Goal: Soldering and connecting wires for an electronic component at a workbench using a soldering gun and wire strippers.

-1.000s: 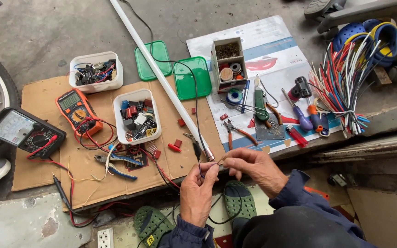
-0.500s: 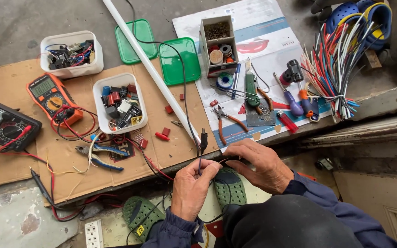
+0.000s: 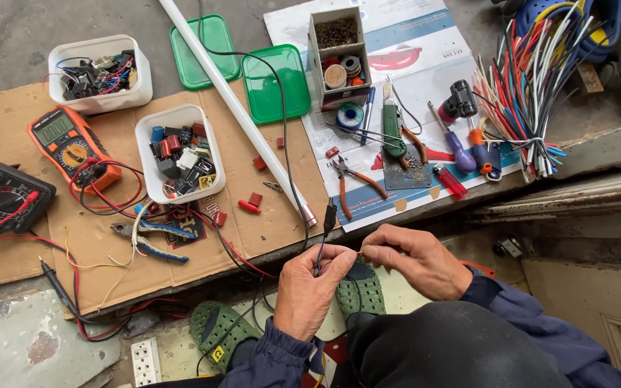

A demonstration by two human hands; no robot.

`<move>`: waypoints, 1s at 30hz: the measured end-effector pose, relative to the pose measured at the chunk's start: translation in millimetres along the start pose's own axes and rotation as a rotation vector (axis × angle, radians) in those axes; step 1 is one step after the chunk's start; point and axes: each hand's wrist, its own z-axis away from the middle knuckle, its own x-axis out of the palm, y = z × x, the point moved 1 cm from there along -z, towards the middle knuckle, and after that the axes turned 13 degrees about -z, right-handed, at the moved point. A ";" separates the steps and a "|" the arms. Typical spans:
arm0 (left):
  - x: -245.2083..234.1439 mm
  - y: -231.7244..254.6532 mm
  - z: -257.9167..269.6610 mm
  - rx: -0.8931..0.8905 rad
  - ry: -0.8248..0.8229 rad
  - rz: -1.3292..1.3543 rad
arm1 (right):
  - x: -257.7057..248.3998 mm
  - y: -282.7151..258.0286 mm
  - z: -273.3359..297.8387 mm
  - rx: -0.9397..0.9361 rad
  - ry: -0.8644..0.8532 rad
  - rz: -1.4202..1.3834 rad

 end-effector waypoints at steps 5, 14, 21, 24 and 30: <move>2.3 -1.2 -2.5 0.009 0.031 0.002 | 0.4 3.1 8.7 0.156 0.076 -0.229; 4.8 1.2 -5.6 -0.072 0.032 -0.015 | 12.7 26.3 17.7 -0.450 0.165 0.416; 6.0 1.1 -6.5 -0.099 0.006 0.017 | 12.2 34.9 11.7 -0.691 0.158 0.611; 4.4 3.8 -5.6 -0.122 -0.012 0.008 | 12.5 22.4 5.7 -0.760 0.140 0.633; 3.6 0.5 -7.6 -0.131 -0.019 0.009 | 7.4 27.1 5.9 -0.798 0.108 0.687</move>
